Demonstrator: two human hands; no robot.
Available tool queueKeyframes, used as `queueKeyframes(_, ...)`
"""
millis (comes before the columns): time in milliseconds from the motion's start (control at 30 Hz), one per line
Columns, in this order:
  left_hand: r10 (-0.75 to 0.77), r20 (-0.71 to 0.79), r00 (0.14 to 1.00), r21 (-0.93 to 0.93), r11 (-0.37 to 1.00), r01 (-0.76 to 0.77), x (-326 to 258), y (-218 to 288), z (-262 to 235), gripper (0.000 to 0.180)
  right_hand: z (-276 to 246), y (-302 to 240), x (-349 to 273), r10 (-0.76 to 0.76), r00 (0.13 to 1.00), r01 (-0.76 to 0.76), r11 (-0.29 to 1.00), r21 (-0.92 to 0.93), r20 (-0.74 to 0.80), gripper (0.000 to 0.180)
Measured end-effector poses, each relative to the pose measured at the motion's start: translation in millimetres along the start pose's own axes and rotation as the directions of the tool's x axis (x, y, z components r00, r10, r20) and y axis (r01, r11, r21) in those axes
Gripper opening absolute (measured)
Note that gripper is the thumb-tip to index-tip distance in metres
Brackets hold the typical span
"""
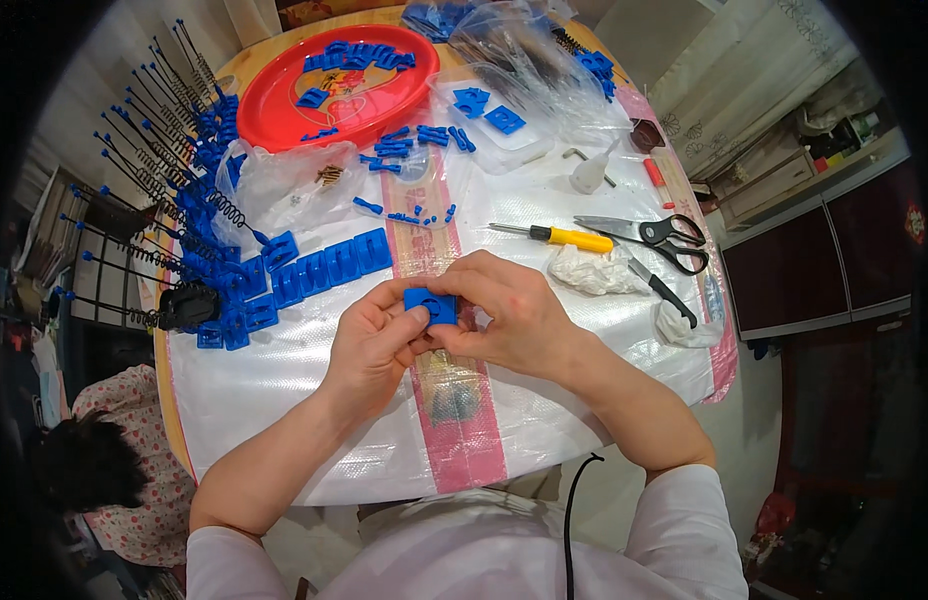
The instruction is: Assembling small blue plastic fixture parts and applying glue from a bottle.
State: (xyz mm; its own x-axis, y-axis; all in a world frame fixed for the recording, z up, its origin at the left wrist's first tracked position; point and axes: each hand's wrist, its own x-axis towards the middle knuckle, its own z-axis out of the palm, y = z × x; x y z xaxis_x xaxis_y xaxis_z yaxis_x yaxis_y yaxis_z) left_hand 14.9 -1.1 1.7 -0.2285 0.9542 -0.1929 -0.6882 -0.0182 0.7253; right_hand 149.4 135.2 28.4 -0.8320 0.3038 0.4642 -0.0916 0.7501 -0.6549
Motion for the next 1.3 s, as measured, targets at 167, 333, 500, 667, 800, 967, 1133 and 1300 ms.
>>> queueKeyframes(167,0.018,-0.022,1.000,0.009,1.000,-0.017,0.5,-0.3,3.0,0.032,1.4,2.1,-0.3,0.005,1.000,-0.005,1.000,0.004,0.014,0.045)
queueKeyframes(333,0.019,-0.032,0.999,0.015,1.000,-0.019,-1.0,0.5,2.9,0.032,0.8,-0.2,1.6,0.048,0.998,-0.050,0.998,0.049,0.040,0.046)
queueKeyframes(500,0.029,-0.027,0.999,0.010,1.000,-0.029,-0.9,0.5,3.7,0.034,-1.2,1.3,3.7,0.041,0.998,-0.044,0.996,0.078,0.045,0.046)
queueKeyframes(667,0.039,-0.018,0.999,-0.008,0.999,-0.040,-1.2,-0.6,1.2,0.033,-1.6,7.7,2.0,0.052,0.997,-0.058,0.993,0.101,0.063,0.047)
queueKeyframes(800,0.043,-0.014,0.999,0.003,0.999,-0.043,-0.7,-0.3,1.8,0.033,-3.5,5.1,2.9,0.061,0.993,-0.073,0.990,0.123,0.096,0.048)
queueKeyframes(967,0.033,-0.033,0.999,-0.008,0.999,-0.034,0.5,0.3,2.8,0.040,-4.6,11.5,1.1,0.106,0.988,-0.120,0.986,0.116,0.114,0.045)
queueKeyframes(1133,0.149,0.081,0.985,0.162,0.974,-0.161,-2.2,3.9,7.5,0.053,-10.6,18.8,1.7,0.022,0.999,-0.026,0.995,0.100,0.044,0.040)
queueKeyframes(1300,0.197,0.120,0.973,0.306,0.925,-0.225,-2.1,-0.9,5.5,0.050,-13.0,18.9,2.6,0.007,0.999,-0.010,0.996,0.087,0.038,0.036)
